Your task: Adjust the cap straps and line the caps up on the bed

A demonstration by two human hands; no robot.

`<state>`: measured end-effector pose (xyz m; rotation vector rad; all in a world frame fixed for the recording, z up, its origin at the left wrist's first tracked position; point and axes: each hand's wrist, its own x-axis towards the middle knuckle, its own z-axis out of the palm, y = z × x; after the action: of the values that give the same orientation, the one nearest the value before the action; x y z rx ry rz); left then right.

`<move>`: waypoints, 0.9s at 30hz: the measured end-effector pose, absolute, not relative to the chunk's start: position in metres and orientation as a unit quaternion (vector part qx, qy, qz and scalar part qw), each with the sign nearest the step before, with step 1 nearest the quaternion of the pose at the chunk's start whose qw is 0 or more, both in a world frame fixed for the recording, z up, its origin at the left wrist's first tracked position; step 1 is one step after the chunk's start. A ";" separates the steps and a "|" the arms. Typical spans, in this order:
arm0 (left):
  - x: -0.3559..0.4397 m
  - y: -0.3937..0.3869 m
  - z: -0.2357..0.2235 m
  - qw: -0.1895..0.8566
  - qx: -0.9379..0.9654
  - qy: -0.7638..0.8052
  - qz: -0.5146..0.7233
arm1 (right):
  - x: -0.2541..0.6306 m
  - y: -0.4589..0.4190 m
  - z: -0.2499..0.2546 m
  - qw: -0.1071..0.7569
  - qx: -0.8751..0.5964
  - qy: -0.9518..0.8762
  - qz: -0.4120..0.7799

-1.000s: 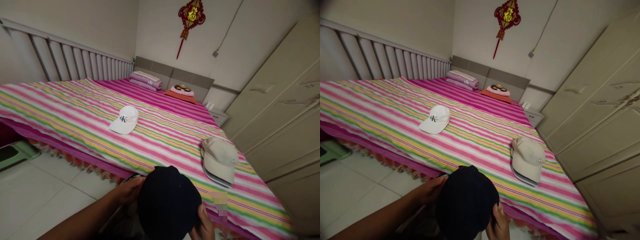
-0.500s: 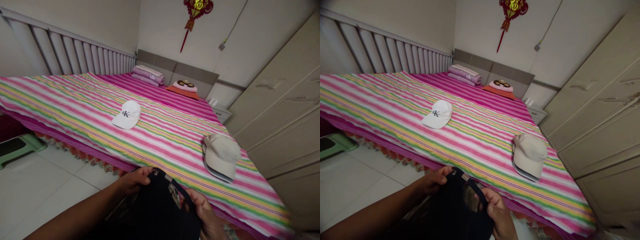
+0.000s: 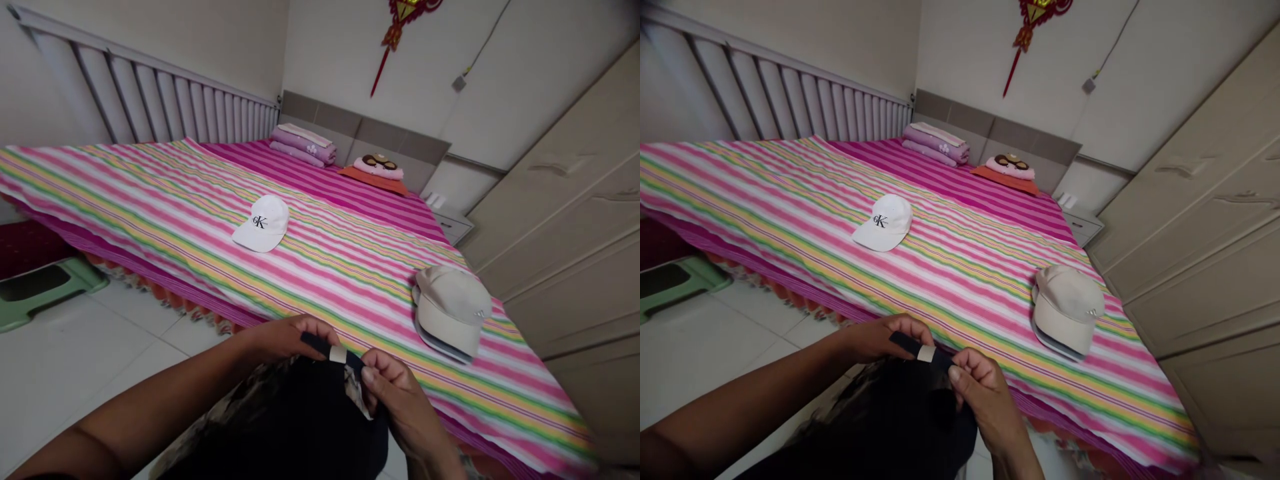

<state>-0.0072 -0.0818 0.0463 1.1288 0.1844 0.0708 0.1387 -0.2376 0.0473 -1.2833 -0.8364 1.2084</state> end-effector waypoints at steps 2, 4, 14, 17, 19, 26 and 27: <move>-0.005 -0.085 0.047 0.851 0.512 0.104 0.041 | 0.138 -0.237 0.048 0.570 -0.550 -0.350 0.500; -0.002 -0.089 0.044 0.863 0.489 0.116 0.051 | 0.137 -0.236 0.049 0.577 -0.553 -0.344 0.493; 0.002 -0.096 0.025 0.884 0.426 0.151 0.121 | 0.128 -0.233 0.039 0.652 -0.482 -0.265 0.522; 0.000 -0.091 0.025 0.890 0.401 0.127 0.177 | 0.131 -0.233 0.039 0.712 -0.451 -0.185 0.506; -0.002 -0.087 0.026 0.893 0.388 0.107 0.202 | 0.137 -0.233 0.038 0.753 -0.424 -0.137 0.485; 0.002 -0.076 0.032 0.901 0.321 0.147 0.253 | 0.160 -0.236 -0.007 0.703 -0.440 -0.139 0.541; 0.003 -0.074 0.032 0.908 0.286 0.162 0.260 | 0.160 -0.240 -0.018 0.682 -0.436 -0.153 0.567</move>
<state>0.0033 -0.0740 0.0323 0.5896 0.3337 0.5371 0.1599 -0.2396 -0.0183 -0.9783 -0.3440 1.2715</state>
